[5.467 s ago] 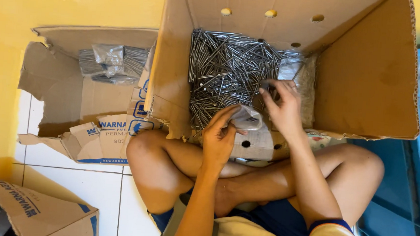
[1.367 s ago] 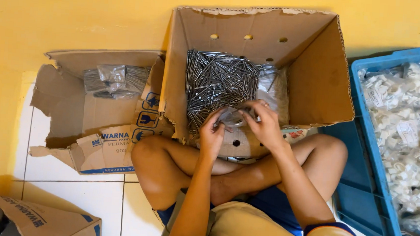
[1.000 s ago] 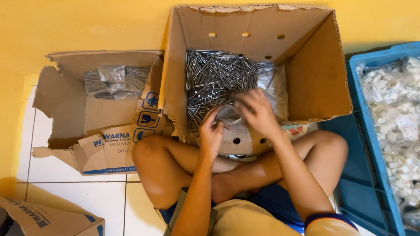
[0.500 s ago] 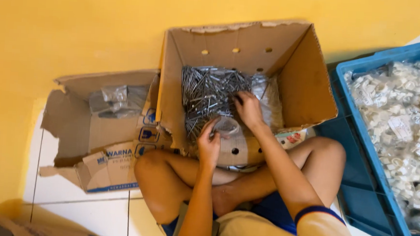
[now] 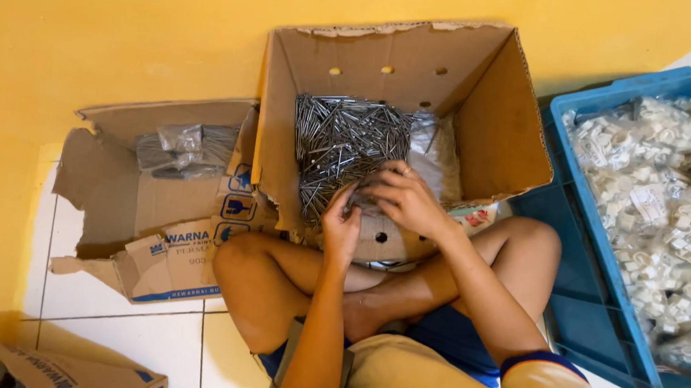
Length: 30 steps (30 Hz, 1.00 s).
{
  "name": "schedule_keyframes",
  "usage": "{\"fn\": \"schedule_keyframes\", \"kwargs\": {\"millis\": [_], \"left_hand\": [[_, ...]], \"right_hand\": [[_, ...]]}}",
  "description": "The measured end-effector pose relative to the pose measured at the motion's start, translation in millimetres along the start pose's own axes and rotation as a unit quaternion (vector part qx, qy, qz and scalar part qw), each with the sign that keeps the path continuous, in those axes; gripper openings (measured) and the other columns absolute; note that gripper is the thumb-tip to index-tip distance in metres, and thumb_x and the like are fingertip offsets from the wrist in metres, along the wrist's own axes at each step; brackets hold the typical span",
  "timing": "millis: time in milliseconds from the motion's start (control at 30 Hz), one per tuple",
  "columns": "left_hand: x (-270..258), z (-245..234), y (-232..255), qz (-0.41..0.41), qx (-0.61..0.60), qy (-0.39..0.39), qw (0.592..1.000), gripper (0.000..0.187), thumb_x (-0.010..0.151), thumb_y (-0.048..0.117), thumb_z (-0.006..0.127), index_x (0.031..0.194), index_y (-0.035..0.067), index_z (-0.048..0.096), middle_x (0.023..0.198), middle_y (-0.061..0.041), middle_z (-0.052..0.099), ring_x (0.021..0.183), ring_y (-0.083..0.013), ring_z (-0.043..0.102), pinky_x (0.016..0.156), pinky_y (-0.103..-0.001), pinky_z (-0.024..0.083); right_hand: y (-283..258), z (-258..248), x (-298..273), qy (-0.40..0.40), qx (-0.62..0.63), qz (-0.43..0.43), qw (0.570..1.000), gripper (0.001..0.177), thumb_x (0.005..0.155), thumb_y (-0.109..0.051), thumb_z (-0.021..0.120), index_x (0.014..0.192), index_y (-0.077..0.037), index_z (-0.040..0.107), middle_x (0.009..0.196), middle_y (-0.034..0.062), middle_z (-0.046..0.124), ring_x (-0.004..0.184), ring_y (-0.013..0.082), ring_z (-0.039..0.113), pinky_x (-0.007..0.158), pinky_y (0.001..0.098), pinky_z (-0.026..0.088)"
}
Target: Packaging metal nails into a small plastic bag from a large bulk box
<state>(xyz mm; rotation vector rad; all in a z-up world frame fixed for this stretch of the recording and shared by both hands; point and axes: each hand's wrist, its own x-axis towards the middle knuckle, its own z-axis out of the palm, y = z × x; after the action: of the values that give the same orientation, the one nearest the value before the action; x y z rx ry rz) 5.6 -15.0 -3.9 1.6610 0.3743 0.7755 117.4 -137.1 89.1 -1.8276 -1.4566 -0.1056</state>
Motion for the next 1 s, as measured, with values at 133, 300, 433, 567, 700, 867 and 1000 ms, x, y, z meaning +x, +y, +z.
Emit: {"fn": "schedule_keyframes", "kwargs": {"millis": [133,300,433,567,700,867,1000], "left_hand": [[5,-3,6,-0.008,-0.021,0.016,1.0,0.049,0.076,-0.016,0.059,0.121,0.001,0.07,0.119,-0.022,0.068,0.117,-0.0369,0.064,0.103,-0.046,0.047],[-4,-3,21,-0.032,-0.066,0.012,0.997,0.055,0.075,-0.021,0.052,0.121,0.003,0.071,0.12,-0.019,0.068,0.114,-0.0325,0.065,0.091,-0.038,0.055],[-3,-1,24,-0.026,-0.054,0.016,0.998,0.055,0.075,-0.022,0.053,0.121,0.004,0.072,0.12,-0.017,0.068,0.113,-0.0312,0.066,0.09,-0.04,0.056],[-7,2,26,-0.026,-0.09,0.014,0.996,0.054,0.079,-0.022,0.05,0.123,0.002,0.07,0.122,-0.021,0.066,0.102,-0.0296,0.069,0.074,-0.036,0.062],[-6,0,14,-0.034,-0.111,0.014,0.993,0.055,0.08,-0.024,0.047,0.122,0.002,0.071,0.122,-0.02,0.065,0.088,-0.0278,0.072,0.065,-0.035,0.064],[-7,0,14,-0.045,-0.142,0.003,0.989,0.057,0.08,-0.024,0.043,0.124,0.002,0.068,0.122,-0.021,0.063,0.072,-0.0278,0.074,0.063,-0.035,0.064],[-4,-1,20,-0.025,-0.078,0.004,0.997,0.059,0.074,-0.023,0.05,0.124,0.002,0.069,0.122,-0.02,0.065,0.11,-0.0345,0.068,0.087,-0.039,0.059]], "right_hand": [[47,23,1,0.073,0.061,0.061,0.994,0.02,0.088,-0.004,0.065,0.103,-0.009,0.075,0.105,0.011,0.071,0.107,0.0362,0.061,0.093,0.0469,0.05],[118,80,-12,-0.012,-0.066,0.195,0.979,0.023,0.083,-0.012,0.073,0.106,-0.013,0.072,0.1,0.0115,0.07,0.1,0.0391,0.063,0.087,0.0492,0.054],[141,97,-15,-0.072,-0.174,0.201,0.961,0.025,0.084,-0.022,0.072,0.109,-0.019,0.069,0.103,0.0078,0.067,0.101,0.0341,0.065,0.083,0.0469,0.058],[123,78,-6,-0.154,-0.196,0.173,0.953,0.033,0.09,-0.018,0.064,0.122,-0.015,0.068,0.12,0.0195,0.063,0.115,0.0444,0.06,0.094,0.0549,0.053],[123,74,-9,-0.125,-0.18,0.152,0.964,0.021,0.085,-0.015,0.069,0.105,-0.012,0.073,0.113,0.0175,0.065,0.109,0.0418,0.064,0.092,0.0485,0.055],[104,59,1,0.107,0.006,0.274,0.956,0.015,0.09,-0.016,0.073,0.104,-0.013,0.076,0.1,0.0145,0.07,0.1,0.0363,0.068,0.084,0.0429,0.057],[87,43,-7,0.25,0.319,0.272,0.873,0.059,0.092,0.001,0.073,0.143,-0.006,0.045,0.108,0.0222,0.067,0.098,0.0283,0.066,0.088,0.0399,0.057]]}}
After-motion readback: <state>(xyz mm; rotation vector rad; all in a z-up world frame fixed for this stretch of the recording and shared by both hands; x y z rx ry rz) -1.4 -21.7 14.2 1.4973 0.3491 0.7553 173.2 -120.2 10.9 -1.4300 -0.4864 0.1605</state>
